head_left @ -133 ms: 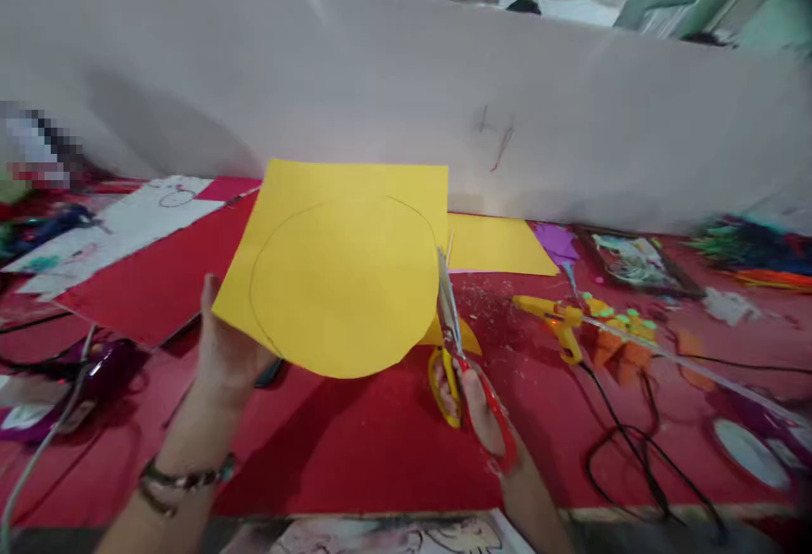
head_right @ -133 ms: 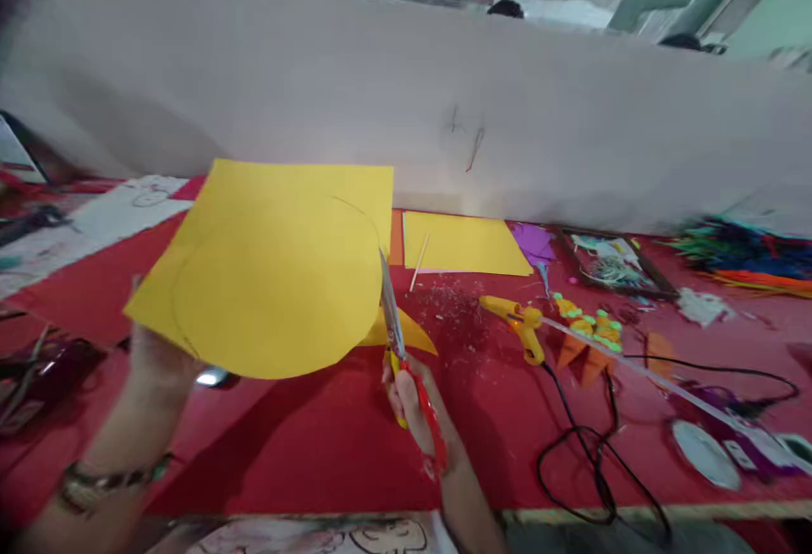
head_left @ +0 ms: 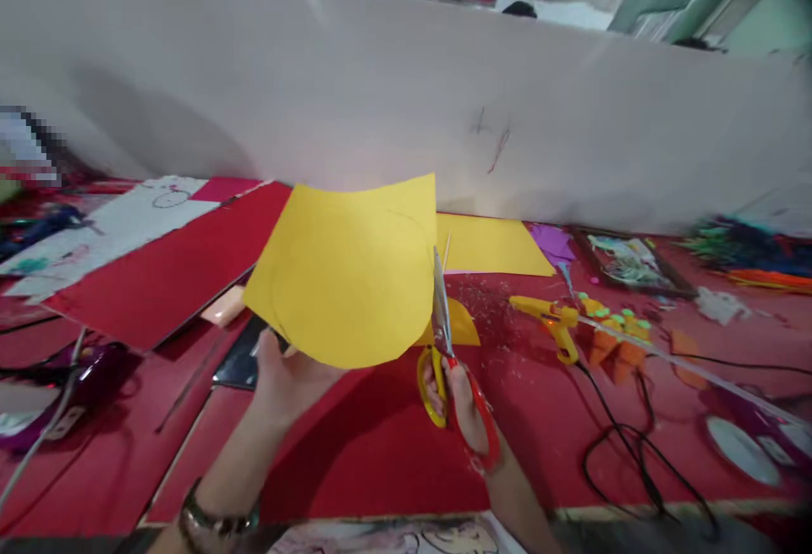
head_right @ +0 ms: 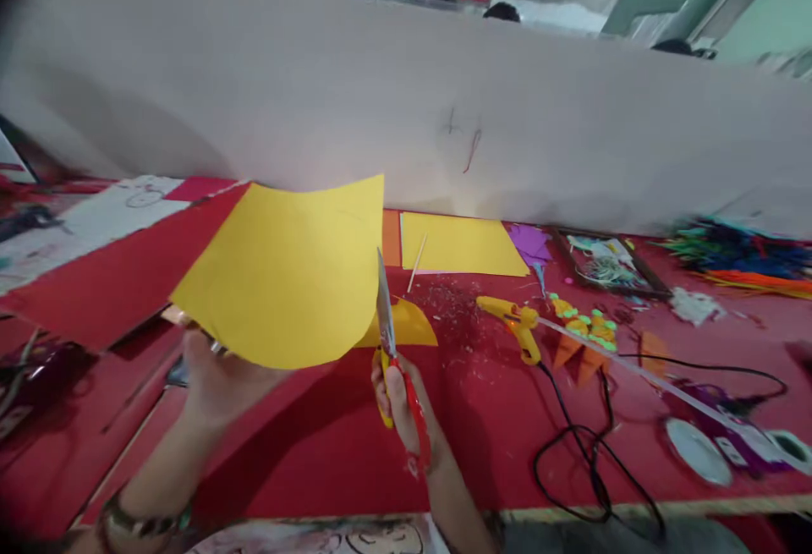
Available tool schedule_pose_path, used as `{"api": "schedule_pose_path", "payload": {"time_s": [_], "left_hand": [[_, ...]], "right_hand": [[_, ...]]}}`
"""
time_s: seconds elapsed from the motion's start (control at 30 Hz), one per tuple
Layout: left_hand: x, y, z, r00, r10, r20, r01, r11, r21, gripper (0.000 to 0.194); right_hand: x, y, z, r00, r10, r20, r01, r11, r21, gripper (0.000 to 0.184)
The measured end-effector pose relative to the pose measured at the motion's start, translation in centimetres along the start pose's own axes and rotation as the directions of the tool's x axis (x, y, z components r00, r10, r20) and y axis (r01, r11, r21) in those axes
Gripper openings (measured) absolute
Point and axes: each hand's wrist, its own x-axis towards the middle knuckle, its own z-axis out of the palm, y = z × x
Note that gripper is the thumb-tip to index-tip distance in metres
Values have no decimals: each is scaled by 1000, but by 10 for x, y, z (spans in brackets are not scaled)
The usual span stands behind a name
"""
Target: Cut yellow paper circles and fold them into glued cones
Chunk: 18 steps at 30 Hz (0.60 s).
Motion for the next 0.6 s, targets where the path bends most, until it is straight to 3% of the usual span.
{"api": "schedule_pose_path", "payload": {"time_s": [0.1,0.27,0.33,0.43,0.5,0.6], "left_hand": [[-4,-16,5,990,-136,40,131,986,99,50],[8,-32,1,959,-251,-130,279,917,285,39],[11,-38,-2,969,-170,-180,222,916,333,34],[9,-36,-4,959,110,-263,41,859,511,27],[5,-28,-4,922,298,-246,-46,717,696,26],[-4,-14,-3,875,472,-112,-133,456,880,24]], "right_hand": [[3,9,1,999,-17,33,16,999,37,47],[1,14,-2,995,-57,86,52,997,63,40],[-1,12,-3,995,-65,76,61,997,52,38],[-3,9,-6,994,-67,88,63,997,40,36],[-3,10,-9,992,-66,112,61,997,46,36],[-3,13,-12,988,-78,133,74,997,32,34]]}}
